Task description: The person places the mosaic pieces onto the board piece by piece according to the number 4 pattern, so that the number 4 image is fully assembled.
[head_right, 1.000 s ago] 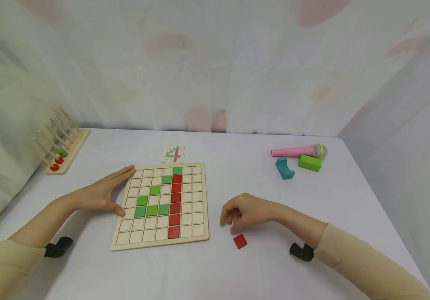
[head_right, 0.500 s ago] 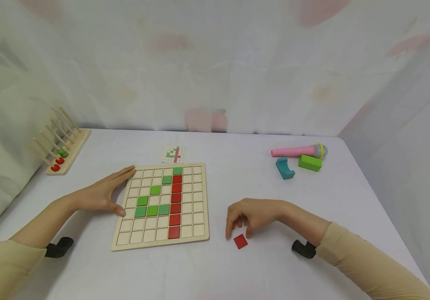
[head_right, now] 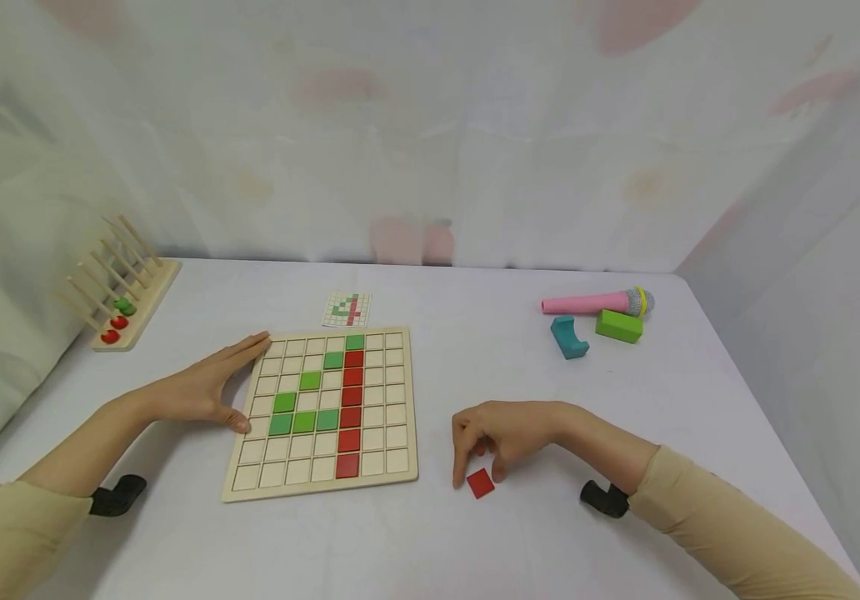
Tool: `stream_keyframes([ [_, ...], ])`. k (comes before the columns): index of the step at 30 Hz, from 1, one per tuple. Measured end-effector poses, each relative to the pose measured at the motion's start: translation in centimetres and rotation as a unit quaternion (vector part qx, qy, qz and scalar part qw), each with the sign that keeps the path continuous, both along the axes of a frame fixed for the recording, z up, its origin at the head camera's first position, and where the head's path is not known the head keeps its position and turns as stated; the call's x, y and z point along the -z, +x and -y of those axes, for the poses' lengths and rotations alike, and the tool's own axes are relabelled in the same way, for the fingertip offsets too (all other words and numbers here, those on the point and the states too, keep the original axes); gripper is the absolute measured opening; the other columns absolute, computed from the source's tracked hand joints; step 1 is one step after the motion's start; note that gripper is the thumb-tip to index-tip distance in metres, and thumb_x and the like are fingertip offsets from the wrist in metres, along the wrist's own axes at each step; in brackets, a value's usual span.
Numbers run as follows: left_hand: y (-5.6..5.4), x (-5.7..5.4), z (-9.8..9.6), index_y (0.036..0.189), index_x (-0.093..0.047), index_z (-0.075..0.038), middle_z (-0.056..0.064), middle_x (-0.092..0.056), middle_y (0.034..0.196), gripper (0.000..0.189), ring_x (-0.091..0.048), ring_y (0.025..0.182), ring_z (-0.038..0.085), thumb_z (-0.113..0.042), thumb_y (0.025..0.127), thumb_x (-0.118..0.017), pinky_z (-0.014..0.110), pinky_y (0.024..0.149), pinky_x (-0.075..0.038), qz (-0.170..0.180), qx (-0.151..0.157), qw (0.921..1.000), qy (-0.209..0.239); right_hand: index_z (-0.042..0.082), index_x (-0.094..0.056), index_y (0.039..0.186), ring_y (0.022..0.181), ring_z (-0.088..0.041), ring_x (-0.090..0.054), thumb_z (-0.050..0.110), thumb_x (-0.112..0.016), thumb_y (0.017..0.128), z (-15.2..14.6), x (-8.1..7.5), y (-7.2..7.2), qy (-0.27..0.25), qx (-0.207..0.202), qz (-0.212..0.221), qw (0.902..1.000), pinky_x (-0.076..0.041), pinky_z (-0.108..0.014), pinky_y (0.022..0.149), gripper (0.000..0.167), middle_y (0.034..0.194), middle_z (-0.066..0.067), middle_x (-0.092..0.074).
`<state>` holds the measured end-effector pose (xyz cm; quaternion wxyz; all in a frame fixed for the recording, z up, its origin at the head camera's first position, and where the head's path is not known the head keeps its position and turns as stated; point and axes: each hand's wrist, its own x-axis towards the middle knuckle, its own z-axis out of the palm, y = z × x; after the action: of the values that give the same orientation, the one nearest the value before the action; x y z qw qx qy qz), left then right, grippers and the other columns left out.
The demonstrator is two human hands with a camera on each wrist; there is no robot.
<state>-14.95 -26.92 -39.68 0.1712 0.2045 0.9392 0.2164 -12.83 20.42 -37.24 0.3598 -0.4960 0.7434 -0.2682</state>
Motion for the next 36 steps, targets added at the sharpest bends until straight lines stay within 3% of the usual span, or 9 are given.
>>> stream_keyframes([
  [18, 0.2, -0.2, -0.2, 0.158, -0.016, -0.004, 0.016, -0.009, 0.168, 0.136, -0.012, 0.153, 0.047, -0.063, 0.057, -0.086, 0.07, 0.117, -0.018, -0.006, 0.001, 1.0, 0.002, 0.033, -0.076, 0.094, 0.082, -0.002, -0.054, 0.008, -0.081, 0.078, 0.8, -0.2, 0.3, 0.042, 0.011, -0.041, 0.9982, -0.05, -0.016, 0.073, 0.03, 0.093, 0.006, -0.057],
  [28, 0.3, -0.6, -0.1, 0.159, -0.014, -0.006, 0.016, -0.009, 0.168, 0.134, -0.012, 0.152, 0.048, -0.059, 0.059, -0.086, 0.071, 0.116, -0.018, -0.005, 0.009, 0.9999, 0.005, 0.027, -0.065, 0.087, 0.075, -0.003, -0.057, 0.009, -0.081, 0.078, 1.1, 0.1, 0.1, 0.046, 0.083, -0.021, 0.9952, -0.051, -0.018, 0.068, 0.026, 0.084, 0.012, -0.063],
  [36, 0.3, -0.4, -0.1, 0.159, -0.015, -0.006, 0.015, -0.01, 0.168, 0.133, -0.012, 0.152, 0.047, -0.061, 0.06, -0.086, 0.071, 0.116, -0.018, -0.009, 0.005, 0.9999, 0.002, 0.024, -0.068, 0.082, 0.074, -0.002, -0.061, 0.013, -0.08, 0.081, 1.8, 0.0, -0.7, 0.018, 0.123, -0.001, 0.9922, -0.056, -0.022, 0.071, 0.017, 0.08, 0.013, -0.07],
])
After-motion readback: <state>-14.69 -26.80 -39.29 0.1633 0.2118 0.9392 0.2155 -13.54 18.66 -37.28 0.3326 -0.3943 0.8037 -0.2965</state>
